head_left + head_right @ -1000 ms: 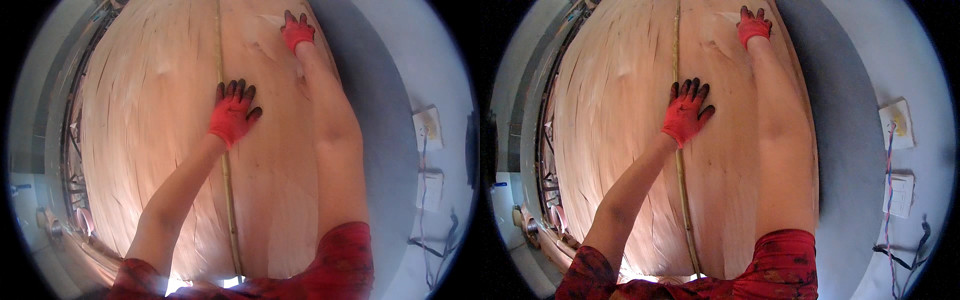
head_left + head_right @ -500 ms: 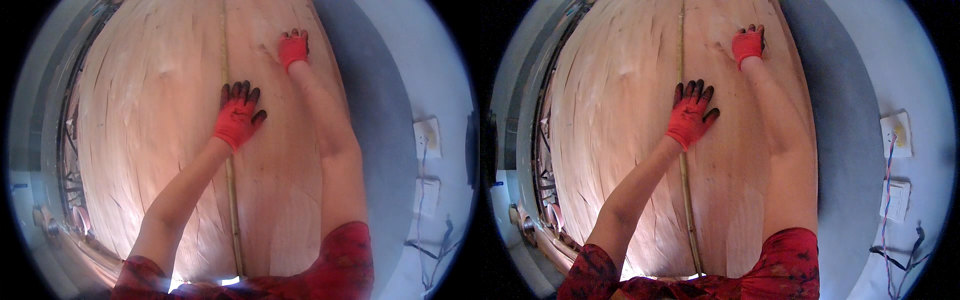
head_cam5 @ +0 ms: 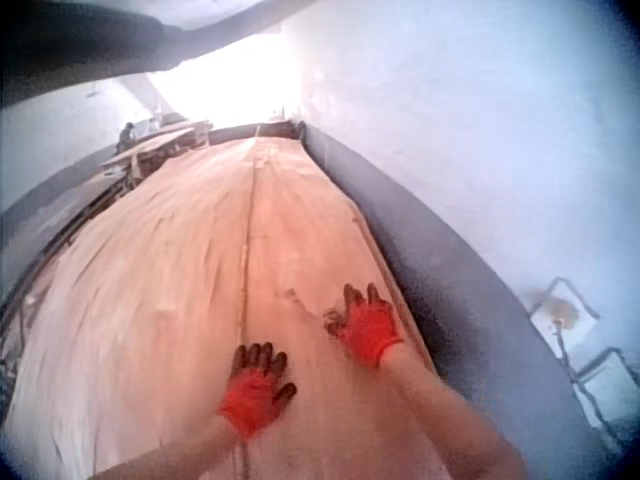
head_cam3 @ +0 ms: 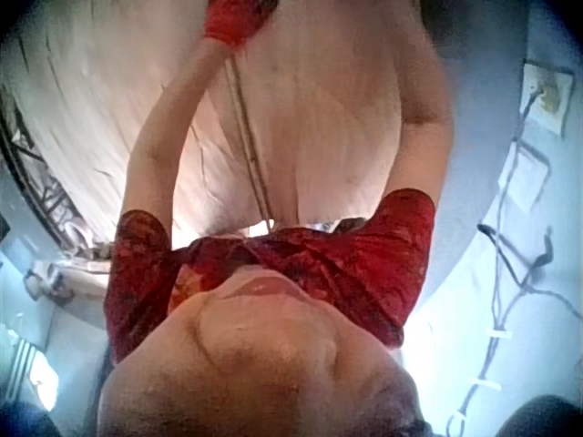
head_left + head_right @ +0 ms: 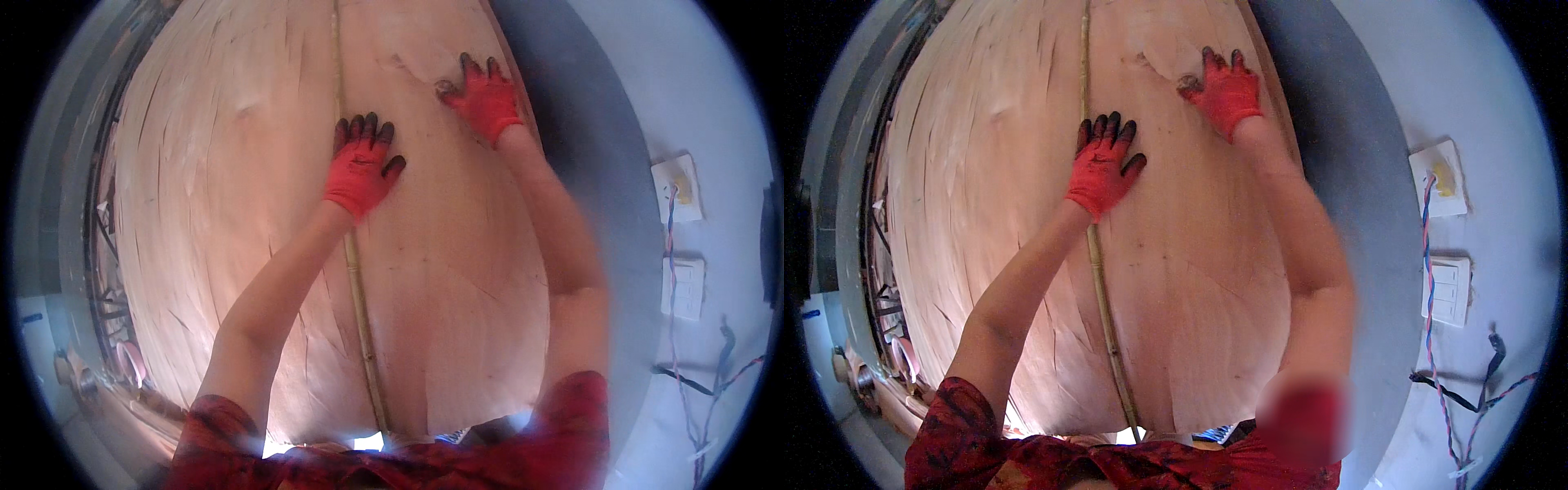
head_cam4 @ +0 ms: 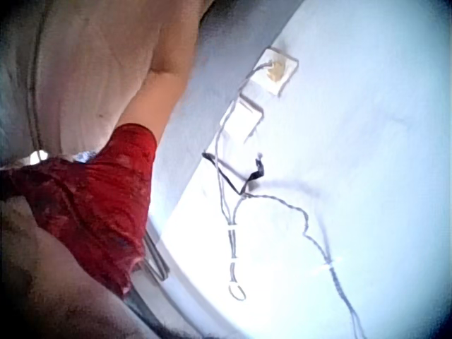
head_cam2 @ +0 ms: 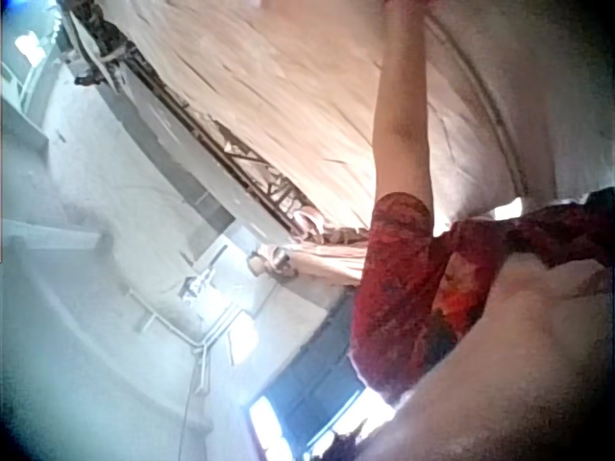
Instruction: The person cuts a thin sheet of wood veneer using a utility knife, then applies strips of tape to the veneer surface.
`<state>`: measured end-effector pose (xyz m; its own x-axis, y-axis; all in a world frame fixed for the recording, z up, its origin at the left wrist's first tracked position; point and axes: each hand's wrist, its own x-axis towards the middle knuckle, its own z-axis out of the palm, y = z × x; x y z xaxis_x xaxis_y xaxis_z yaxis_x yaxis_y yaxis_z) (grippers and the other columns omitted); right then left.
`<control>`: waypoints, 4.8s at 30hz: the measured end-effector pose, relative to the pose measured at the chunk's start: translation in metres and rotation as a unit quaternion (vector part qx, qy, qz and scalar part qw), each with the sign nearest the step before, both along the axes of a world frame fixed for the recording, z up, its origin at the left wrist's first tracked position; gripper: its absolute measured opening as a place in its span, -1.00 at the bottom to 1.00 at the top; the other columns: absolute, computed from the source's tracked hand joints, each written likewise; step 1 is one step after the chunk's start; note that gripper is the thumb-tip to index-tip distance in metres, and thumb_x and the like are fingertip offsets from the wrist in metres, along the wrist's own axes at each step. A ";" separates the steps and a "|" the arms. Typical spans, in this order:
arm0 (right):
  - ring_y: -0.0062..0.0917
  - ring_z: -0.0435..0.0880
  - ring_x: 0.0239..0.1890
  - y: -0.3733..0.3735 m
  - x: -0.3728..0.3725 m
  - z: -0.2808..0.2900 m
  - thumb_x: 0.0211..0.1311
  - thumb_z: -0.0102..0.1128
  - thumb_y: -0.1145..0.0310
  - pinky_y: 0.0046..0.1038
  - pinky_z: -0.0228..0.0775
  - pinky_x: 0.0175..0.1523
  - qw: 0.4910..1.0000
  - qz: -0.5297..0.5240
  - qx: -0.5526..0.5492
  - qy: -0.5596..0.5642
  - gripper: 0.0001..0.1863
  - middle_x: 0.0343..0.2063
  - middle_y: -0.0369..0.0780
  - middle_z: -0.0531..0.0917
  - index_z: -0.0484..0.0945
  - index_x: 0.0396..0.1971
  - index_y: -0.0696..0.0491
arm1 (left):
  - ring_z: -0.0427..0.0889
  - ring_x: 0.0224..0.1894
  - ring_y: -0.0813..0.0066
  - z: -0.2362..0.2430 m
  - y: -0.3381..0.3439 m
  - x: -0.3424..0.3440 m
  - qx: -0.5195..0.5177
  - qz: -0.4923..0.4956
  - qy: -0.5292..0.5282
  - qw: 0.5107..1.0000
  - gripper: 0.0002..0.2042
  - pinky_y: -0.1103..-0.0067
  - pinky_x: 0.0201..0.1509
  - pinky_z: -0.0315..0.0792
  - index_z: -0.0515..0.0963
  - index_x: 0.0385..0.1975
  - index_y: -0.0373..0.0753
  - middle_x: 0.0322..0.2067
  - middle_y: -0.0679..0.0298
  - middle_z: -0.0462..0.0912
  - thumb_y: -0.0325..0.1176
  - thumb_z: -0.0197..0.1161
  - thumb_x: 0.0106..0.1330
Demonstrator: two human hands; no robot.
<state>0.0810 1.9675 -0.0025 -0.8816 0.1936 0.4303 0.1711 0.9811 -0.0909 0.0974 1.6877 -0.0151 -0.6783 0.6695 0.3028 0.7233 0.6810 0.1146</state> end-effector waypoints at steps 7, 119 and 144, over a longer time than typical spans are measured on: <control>-0.23 0.48 0.26 -0.032 -0.009 -0.009 0.25 0.18 0.10 -0.03 0.17 0.29 0.997 -0.022 0.061 -0.048 -0.38 0.01 -0.12 0.69 0.38 0.28 0.01 | 0.25 0.41 -0.10 0.001 0.003 0.002 -0.006 -0.004 0.015 1.000 -0.40 0.08 0.55 -0.11 0.38 0.31 -0.21 0.34 -0.11 0.33 -0.01 0.17 0.35; -0.20 0.49 0.29 -0.043 0.236 0.049 0.33 0.20 -0.03 -0.29 0.24 0.37 0.933 -0.039 -0.358 0.013 -0.27 0.26 0.02 0.50 0.36 0.30 0.22 | 0.43 -0.71 0.65 0.178 -0.296 0.176 0.513 0.263 -0.305 0.758 -0.83 0.67 -0.67 0.20 0.57 -0.38 -0.18 -0.57 0.30 0.60 -0.25 0.35 0.34; 0.18 0.12 0.41 -0.708 0.344 0.050 0.23 0.14 -0.23 0.12 -0.14 0.47 0.977 0.148 0.023 -0.155 -0.04 0.30 0.21 0.32 0.14 0.42 0.17 | 0.64 0.07 0.06 0.026 -0.821 0.600 0.165 0.498 -0.434 0.732 -0.54 0.33 0.16 0.46 0.55 0.12 -0.19 -0.01 -0.02 0.68 -0.05 0.15 0.33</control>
<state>0.4250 1.2591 0.0472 -0.9853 -0.1024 0.1369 -0.1079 0.9936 -0.0336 0.6974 0.8672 0.0113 -0.8131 -0.3011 -0.4983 -0.5566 0.6530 0.5136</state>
